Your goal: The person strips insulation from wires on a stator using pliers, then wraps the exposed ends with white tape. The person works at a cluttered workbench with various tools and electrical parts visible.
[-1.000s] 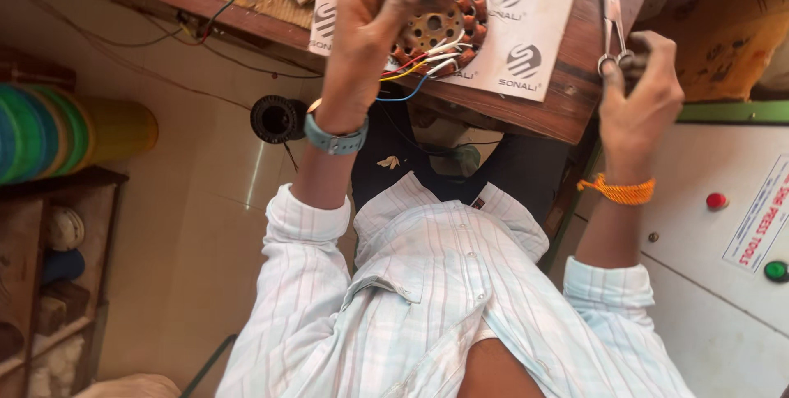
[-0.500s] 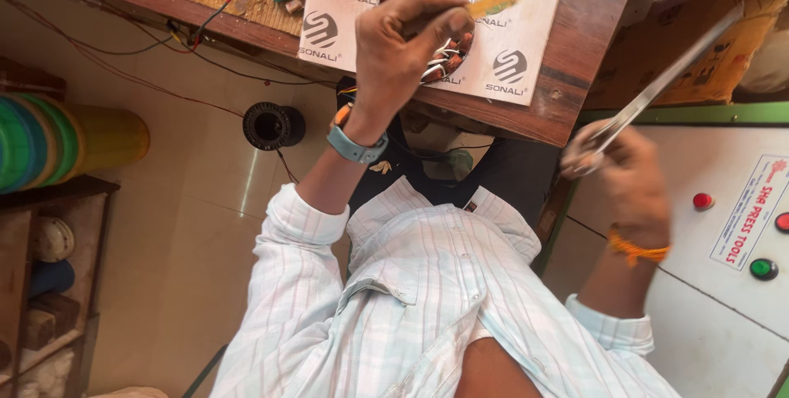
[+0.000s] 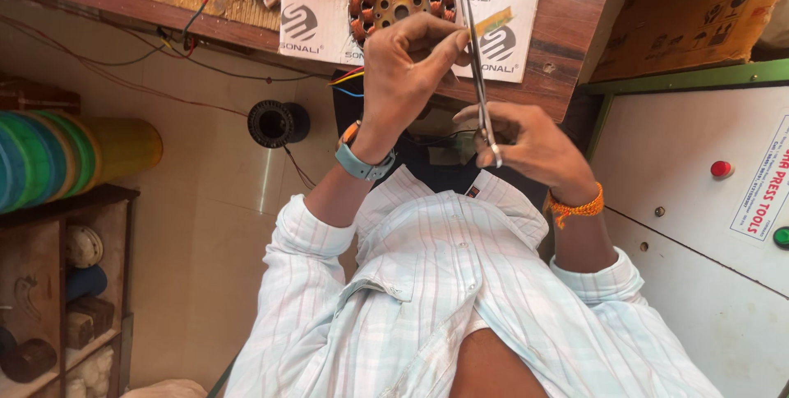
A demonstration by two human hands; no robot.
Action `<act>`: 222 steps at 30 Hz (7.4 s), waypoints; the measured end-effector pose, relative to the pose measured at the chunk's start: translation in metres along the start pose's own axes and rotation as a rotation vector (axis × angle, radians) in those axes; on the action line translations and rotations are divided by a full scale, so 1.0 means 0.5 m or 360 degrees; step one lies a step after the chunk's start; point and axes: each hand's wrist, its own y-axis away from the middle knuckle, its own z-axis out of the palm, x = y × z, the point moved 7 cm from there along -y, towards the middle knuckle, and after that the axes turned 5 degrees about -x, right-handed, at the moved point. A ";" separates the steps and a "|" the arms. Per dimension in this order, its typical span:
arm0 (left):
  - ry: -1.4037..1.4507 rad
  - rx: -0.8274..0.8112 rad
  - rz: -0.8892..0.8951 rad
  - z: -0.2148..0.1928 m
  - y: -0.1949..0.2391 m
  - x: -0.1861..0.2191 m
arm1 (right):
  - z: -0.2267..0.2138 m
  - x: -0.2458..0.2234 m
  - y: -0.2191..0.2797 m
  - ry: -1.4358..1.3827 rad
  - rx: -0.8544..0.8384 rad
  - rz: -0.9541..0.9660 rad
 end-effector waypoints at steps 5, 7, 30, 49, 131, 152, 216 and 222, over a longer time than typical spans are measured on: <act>0.0225 -0.0094 -0.0128 -0.007 -0.010 -0.019 | -0.030 -0.024 0.006 0.0047 0.0028 -0.0035; 0.0274 -0.0137 -0.0143 -0.006 -0.020 -0.025 | -0.035 -0.025 0.006 -0.0018 0.0024 -0.0022; 0.0868 -0.0160 -0.0120 -0.087 -0.001 -0.017 | -0.218 -0.142 0.001 0.1330 0.0969 -0.0167; 0.0531 0.0359 -0.0094 -0.035 0.167 -0.081 | 0.042 -0.147 -0.060 0.0681 0.0212 -0.0619; -0.2047 0.0068 0.0935 -0.085 0.072 0.003 | -0.017 -0.215 -0.301 0.1408 -0.0131 -0.0805; -0.1549 0.0261 0.0728 -0.088 0.061 -0.037 | -0.044 -0.220 -0.172 0.1293 0.0180 -0.1205; -0.2034 0.0384 0.0604 -0.039 0.057 -0.007 | -0.108 -0.147 -0.279 0.1510 -0.0430 -0.1449; -0.2034 0.0121 0.0854 -0.061 0.053 0.002 | -0.109 -0.144 -0.278 0.1532 -0.0410 -0.1450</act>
